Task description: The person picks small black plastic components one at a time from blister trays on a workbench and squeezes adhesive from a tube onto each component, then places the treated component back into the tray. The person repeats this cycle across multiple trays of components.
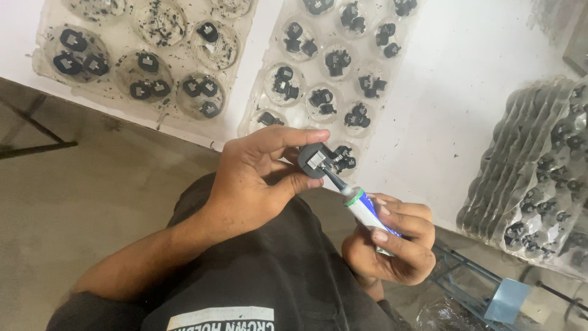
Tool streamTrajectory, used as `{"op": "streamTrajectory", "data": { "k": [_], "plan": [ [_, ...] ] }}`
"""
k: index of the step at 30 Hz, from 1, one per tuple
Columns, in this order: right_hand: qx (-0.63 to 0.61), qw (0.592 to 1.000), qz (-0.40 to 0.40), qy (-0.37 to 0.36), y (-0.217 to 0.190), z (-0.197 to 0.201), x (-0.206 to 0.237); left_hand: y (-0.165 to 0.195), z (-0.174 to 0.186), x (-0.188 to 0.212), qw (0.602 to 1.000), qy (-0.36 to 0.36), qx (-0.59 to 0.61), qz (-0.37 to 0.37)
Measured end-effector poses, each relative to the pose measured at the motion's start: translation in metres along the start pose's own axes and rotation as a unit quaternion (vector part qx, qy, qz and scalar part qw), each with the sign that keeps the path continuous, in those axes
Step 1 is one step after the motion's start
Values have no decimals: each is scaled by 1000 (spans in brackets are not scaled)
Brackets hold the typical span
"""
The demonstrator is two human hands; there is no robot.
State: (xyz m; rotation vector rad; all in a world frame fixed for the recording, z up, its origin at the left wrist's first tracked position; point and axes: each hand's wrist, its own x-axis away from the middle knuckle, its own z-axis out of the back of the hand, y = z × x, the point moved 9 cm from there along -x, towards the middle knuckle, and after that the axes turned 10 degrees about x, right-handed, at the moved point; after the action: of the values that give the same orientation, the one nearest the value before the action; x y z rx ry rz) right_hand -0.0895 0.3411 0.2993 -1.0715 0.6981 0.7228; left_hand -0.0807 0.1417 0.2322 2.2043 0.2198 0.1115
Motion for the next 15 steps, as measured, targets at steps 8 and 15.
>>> {"op": "streamTrajectory", "data": {
  "k": [8,15],
  "plan": [
    [-13,1000,6,-7,-1,-3,2,4,4,3,999,8,-25,-18],
    [-15,1000,-3,9,1,-4,4,5,6,5,999,18,-29,-32]
  ]
}}
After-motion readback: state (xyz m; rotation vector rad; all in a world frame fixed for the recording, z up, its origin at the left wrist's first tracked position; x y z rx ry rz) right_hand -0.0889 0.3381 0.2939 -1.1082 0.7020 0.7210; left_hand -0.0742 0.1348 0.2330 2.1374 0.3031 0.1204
